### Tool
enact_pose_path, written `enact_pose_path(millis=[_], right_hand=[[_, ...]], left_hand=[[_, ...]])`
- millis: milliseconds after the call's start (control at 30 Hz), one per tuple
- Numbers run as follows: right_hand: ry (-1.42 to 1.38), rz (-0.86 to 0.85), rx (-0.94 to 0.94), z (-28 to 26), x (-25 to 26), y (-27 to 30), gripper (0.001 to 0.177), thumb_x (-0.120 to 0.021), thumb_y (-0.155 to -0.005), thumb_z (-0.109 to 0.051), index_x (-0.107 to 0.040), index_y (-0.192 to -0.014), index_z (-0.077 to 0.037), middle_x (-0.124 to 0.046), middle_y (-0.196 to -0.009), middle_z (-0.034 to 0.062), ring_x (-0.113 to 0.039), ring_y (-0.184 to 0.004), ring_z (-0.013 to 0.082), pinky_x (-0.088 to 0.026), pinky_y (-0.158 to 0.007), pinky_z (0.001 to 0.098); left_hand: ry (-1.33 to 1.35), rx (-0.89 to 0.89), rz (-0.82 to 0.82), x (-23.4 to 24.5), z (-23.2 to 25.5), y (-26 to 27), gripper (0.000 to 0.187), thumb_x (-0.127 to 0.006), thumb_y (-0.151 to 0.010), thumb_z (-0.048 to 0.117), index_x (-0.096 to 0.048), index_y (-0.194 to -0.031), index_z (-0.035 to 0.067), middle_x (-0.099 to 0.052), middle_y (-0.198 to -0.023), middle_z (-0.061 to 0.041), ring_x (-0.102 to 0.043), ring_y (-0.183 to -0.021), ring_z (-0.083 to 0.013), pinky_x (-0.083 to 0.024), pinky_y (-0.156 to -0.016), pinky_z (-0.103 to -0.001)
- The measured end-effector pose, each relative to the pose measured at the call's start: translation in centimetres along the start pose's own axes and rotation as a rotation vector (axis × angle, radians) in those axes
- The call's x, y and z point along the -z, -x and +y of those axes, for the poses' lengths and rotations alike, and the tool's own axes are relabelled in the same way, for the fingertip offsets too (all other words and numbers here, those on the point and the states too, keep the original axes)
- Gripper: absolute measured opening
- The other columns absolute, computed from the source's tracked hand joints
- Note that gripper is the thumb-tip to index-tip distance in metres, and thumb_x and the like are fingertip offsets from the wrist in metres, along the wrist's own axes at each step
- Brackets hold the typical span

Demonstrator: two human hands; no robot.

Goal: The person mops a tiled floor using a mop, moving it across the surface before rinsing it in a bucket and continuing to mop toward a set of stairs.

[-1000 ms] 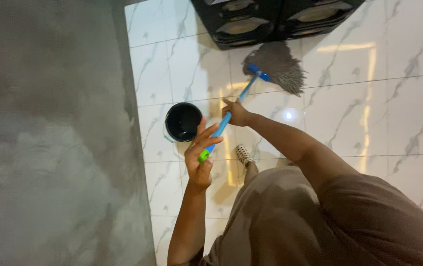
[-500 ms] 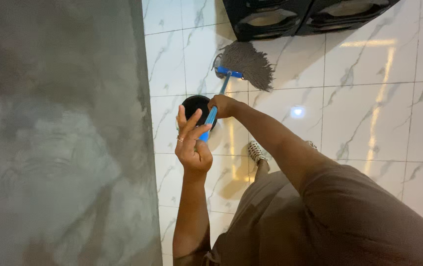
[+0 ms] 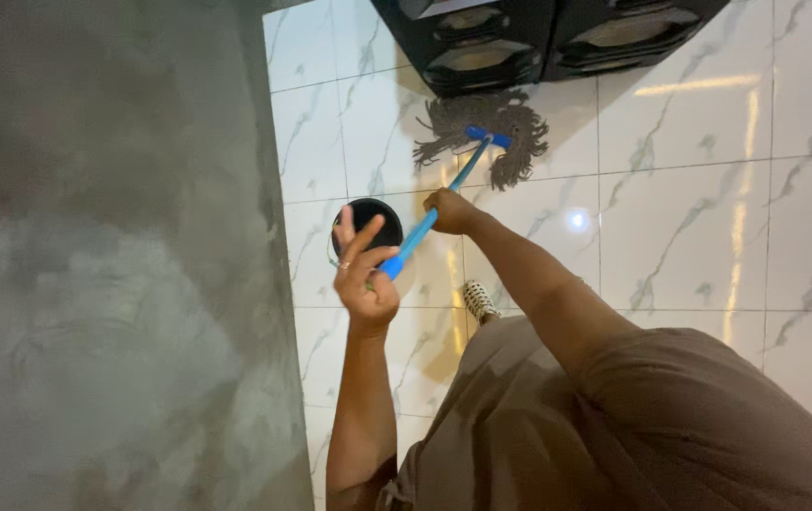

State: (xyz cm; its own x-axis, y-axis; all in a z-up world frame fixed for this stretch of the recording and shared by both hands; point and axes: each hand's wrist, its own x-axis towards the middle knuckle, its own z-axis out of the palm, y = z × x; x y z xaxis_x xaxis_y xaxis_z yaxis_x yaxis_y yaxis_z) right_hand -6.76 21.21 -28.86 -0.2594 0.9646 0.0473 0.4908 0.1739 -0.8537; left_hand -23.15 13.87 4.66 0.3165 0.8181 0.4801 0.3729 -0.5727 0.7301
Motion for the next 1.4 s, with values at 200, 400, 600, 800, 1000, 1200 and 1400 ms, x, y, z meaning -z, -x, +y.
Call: enact_pose_path(millis=[200,400,600,800,1000,1200,1400], right_hand=[[-0.097,0.116,-0.101,3.0,6.1,5.2,0.016,-0.07,-0.066,-0.013,-0.059,-0.067,-0.002,-0.064,-0.074,0.0214,-0.063,-0.073,0.042,-0.05,-0.065,0.0497],[-0.127,0.199,-0.016,3.2,11.4,10.8,0.015,-0.073,-0.07,-0.017,-0.062,-0.072,-0.007,-0.066,-0.076,0.0189,-0.065,-0.073,0.0411,-0.052,-0.066,0.0475],[0.038,0.162,-0.161,5.9,14.0,16.2,0.018,-0.073,-0.069,-0.018,-0.06,-0.064,-0.006,-0.066,-0.076,0.0189,-0.064,-0.08,0.041,-0.052,-0.073,0.0497],[0.232,0.275,-0.182,11.8,17.5,22.7,0.022,-0.076,-0.069,-0.021,-0.06,-0.066,-0.006,-0.066,-0.075,0.0188,-0.063,-0.081,0.0426,-0.051,-0.077,0.0519],[0.129,0.478,-0.507,14.7,22.0,30.7,0.02,-0.078,-0.071,-0.014,-0.071,-0.088,-0.006,-0.07,-0.097,0.0196,-0.065,-0.099,0.0392,-0.052,-0.091,0.0469],[0.342,0.379,-0.708,16.6,29.3,35.9,0.032,-0.062,-0.086,-0.03,-0.061,-0.116,-0.022,-0.05,-0.129,0.0162,-0.039,-0.123,0.0416,-0.031,-0.104,0.0576],[0.415,-0.015,-0.93,18.1,28.7,31.4,0.046,-0.045,-0.1,-0.045,-0.051,-0.144,-0.038,-0.031,-0.16,0.0127,-0.013,-0.147,0.044,-0.011,-0.118,0.0683]], left_hand=[[0.053,-0.105,-0.158,-7.2,5.0,-1.8,0.042,-0.047,-0.072,-0.012,-0.071,-0.097,0.013,-0.067,-0.138,-0.007,-0.039,-0.153,-0.049,-0.01,-0.133,-0.067],[0.037,-0.155,-0.269,-12.1,9.9,-2.2,0.045,-0.05,-0.071,-0.013,-0.07,-0.099,0.016,-0.065,-0.141,-0.004,-0.037,-0.153,-0.048,-0.002,-0.131,-0.068],[0.081,-0.137,-0.237,-14.4,11.7,-2.1,0.043,-0.049,-0.074,-0.009,-0.069,-0.105,0.015,-0.067,-0.139,-0.007,-0.039,-0.154,-0.0468,-0.004,-0.132,-0.067],[0.144,-0.125,-0.189,-19.5,10.2,-1.3,0.04,-0.055,-0.082,-0.001,-0.06,-0.12,0.011,-0.067,-0.137,-0.011,-0.049,-0.148,-0.0399,-0.016,-0.133,-0.06],[0.821,0.169,-0.22,-29.9,10.3,2.0,0.044,-0.061,-0.091,0.004,-0.054,-0.134,0.005,-0.062,-0.139,-0.013,-0.057,-0.138,-0.028,-0.04,-0.126,-0.049],[1.055,0.305,-0.538,-32.6,11.7,0.9,0.061,-0.042,-0.076,-0.011,-0.052,-0.135,0.004,-0.062,-0.141,-0.014,-0.05,-0.147,-0.0297,-0.034,-0.132,-0.045],[0.9,0.173,-0.634,-31.3,11.4,0.2,0.046,-0.045,-0.078,-0.006,-0.062,-0.12,0.005,-0.068,-0.133,-0.014,-0.049,-0.149,-0.033,-0.03,-0.132,-0.049]])
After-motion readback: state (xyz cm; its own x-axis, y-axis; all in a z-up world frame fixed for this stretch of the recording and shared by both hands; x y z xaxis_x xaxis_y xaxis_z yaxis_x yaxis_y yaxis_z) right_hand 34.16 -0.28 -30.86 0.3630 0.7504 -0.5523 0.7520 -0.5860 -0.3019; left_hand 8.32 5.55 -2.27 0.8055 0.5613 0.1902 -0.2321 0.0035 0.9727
